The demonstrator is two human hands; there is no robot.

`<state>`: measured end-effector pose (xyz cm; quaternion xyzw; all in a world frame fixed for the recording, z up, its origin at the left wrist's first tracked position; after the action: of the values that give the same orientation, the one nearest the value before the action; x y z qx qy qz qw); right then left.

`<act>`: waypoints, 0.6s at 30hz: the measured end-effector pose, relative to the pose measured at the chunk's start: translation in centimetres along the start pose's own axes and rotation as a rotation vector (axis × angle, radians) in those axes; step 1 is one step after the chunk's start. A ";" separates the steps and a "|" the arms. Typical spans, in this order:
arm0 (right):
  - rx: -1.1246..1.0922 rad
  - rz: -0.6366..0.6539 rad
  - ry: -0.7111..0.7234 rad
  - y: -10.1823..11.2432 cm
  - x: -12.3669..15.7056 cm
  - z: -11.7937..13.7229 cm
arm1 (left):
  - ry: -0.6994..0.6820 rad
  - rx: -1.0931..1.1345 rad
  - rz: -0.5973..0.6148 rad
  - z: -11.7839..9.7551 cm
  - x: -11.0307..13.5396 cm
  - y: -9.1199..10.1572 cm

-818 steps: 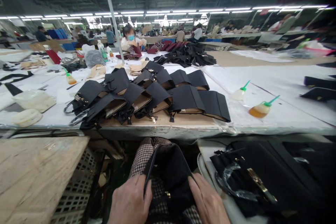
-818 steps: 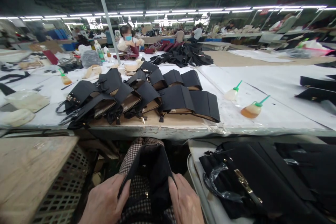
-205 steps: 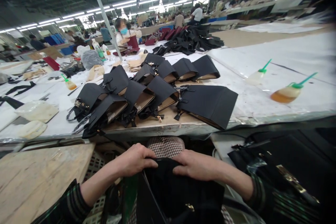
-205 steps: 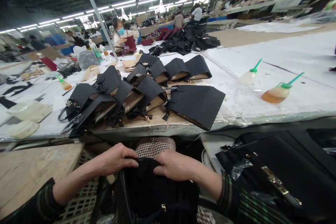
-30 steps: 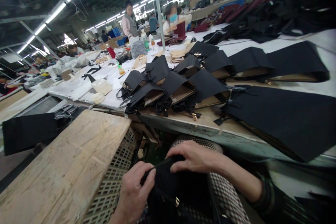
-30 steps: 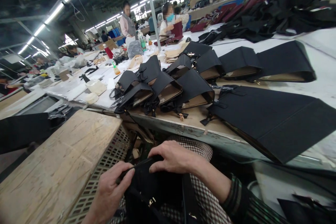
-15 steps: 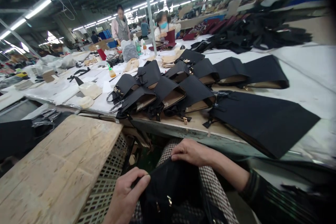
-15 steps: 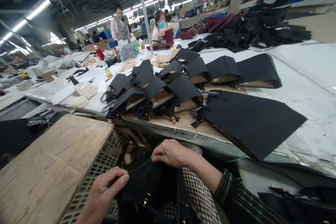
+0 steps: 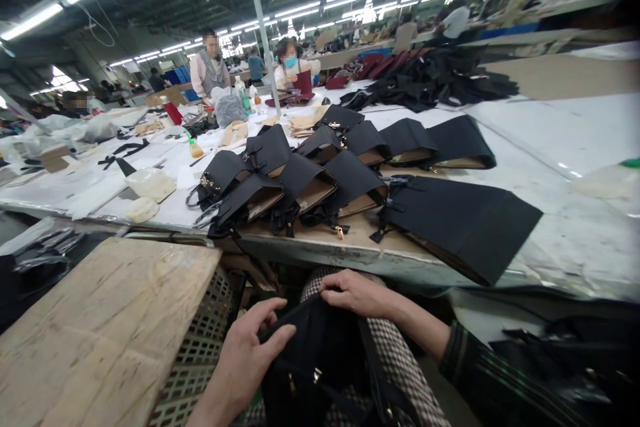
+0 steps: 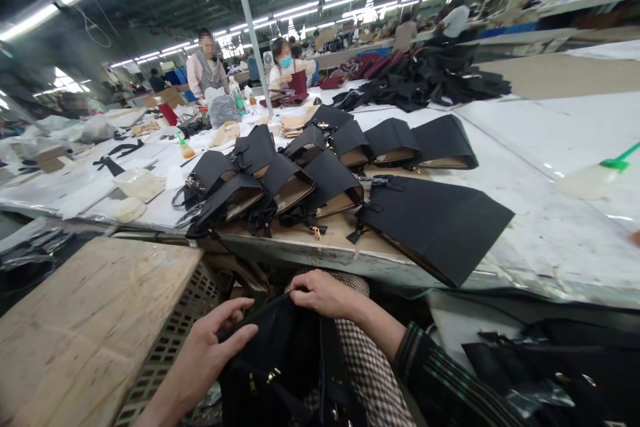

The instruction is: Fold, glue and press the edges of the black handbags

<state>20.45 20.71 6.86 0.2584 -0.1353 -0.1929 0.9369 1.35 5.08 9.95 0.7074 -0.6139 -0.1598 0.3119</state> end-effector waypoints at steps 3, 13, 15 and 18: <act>-0.058 -0.006 -0.005 0.0 0.2 -0.1 | -0.058 0.008 0.032 -1.1 -0.8 -0.1; -0.372 0.146 0.004 1.0 1.4 0.7 | 0.022 0.252 0.102 -0.9 -1.1 -0.4; -0.354 0.139 -0.014 1.9 1.8 1.3 | 0.066 0.357 0.140 -0.7 -1.8 -0.6; -0.040 0.069 -0.030 2.7 2.0 1.6 | 0.042 0.383 0.198 -0.1 -3.6 -1.3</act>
<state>22.50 21.30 9.99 0.2317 -0.1541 -0.1670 0.9459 1.69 8.68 8.68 0.6930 -0.6930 0.0058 0.1987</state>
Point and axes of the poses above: each hand's wrist, its own x-axis away from the middle knuckle, its own y-axis out of the back of the hand, z = x × y, the point moved 3 cm from there along -x, towards the middle knuckle, and after that the axes turned 2 degrees about z, right-handed, at the moved point
